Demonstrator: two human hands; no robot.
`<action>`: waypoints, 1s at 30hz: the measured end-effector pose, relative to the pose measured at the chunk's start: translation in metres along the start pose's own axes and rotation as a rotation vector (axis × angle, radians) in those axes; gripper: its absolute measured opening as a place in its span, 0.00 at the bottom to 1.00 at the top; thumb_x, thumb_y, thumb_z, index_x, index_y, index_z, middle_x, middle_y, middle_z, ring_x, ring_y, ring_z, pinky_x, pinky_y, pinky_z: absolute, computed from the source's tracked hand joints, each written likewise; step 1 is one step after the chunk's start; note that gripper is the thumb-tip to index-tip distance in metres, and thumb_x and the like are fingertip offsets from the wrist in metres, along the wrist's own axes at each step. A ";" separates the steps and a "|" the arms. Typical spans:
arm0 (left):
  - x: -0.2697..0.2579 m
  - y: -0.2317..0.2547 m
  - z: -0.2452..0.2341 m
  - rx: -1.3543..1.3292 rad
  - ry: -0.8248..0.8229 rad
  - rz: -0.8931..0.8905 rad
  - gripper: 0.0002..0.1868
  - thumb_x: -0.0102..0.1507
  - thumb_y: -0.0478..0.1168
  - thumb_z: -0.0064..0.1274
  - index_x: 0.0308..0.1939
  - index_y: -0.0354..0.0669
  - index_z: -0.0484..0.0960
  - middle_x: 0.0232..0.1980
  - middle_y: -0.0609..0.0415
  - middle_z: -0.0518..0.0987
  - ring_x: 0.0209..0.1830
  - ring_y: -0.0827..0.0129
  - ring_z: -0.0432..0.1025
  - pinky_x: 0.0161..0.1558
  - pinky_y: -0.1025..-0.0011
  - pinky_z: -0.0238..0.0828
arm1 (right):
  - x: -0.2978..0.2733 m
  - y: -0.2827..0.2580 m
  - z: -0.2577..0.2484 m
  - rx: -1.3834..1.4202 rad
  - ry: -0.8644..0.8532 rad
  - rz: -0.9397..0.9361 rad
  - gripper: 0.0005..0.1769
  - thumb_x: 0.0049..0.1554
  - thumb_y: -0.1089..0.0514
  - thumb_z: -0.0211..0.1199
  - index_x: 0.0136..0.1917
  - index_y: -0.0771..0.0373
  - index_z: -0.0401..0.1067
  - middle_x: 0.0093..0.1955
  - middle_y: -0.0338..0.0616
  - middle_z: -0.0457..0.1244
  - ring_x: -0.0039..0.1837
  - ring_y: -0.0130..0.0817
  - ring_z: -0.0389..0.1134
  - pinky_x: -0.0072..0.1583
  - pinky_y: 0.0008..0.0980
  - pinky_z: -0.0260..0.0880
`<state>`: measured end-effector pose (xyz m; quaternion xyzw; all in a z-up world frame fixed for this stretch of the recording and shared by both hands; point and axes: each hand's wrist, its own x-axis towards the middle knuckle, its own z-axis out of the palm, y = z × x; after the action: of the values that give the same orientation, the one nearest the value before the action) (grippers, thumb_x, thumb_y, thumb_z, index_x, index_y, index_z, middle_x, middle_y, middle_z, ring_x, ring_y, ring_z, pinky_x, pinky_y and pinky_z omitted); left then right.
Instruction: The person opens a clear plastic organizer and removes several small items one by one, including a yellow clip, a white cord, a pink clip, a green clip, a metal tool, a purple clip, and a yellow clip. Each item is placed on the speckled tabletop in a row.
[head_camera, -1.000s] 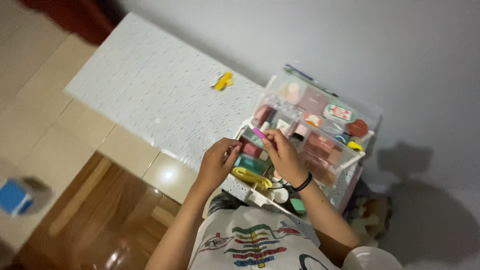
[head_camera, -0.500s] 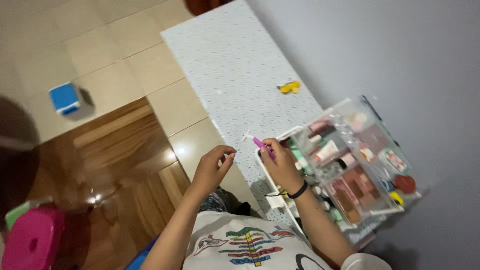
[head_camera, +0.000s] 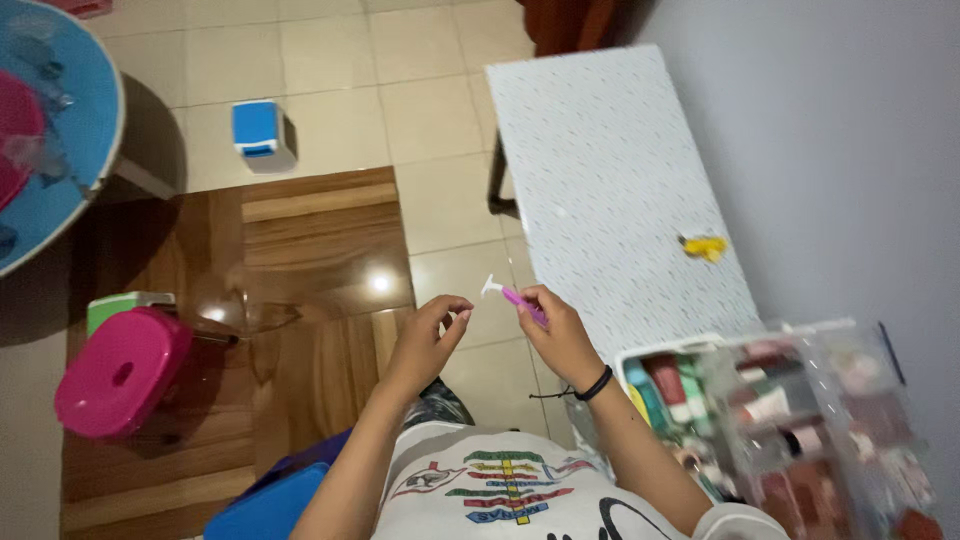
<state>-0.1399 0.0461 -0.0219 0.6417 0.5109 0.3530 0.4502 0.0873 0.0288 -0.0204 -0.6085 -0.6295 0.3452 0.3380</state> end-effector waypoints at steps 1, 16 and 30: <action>0.006 -0.005 -0.012 0.007 0.002 -0.006 0.10 0.65 0.41 0.55 0.48 0.42 0.84 0.43 0.55 0.85 0.33 0.71 0.74 0.32 0.73 0.70 | 0.011 -0.007 0.008 -0.007 -0.018 0.001 0.11 0.60 0.58 0.61 0.54 0.65 0.71 0.45 0.47 0.68 0.46 0.35 0.70 0.50 0.33 0.70; 0.093 -0.050 -0.129 0.031 0.064 -0.010 0.10 0.66 0.41 0.55 0.47 0.41 0.84 0.42 0.55 0.84 0.31 0.72 0.73 0.33 0.73 0.70 | 0.134 -0.064 0.097 -0.114 0.010 -0.101 0.08 0.55 0.61 0.64 0.47 0.67 0.71 0.45 0.49 0.63 0.46 0.41 0.68 0.49 0.36 0.69; 0.220 -0.055 -0.098 0.025 -0.047 0.059 0.09 0.65 0.41 0.56 0.46 0.42 0.85 0.40 0.55 0.84 0.31 0.72 0.73 0.30 0.73 0.68 | 0.219 -0.011 0.064 -0.055 0.125 -0.037 0.09 0.55 0.62 0.65 0.48 0.67 0.72 0.45 0.47 0.65 0.45 0.37 0.69 0.47 0.33 0.70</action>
<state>-0.1979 0.2852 -0.0408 0.6703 0.4853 0.3444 0.4433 0.0209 0.2463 -0.0438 -0.6264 -0.6275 0.2826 0.3661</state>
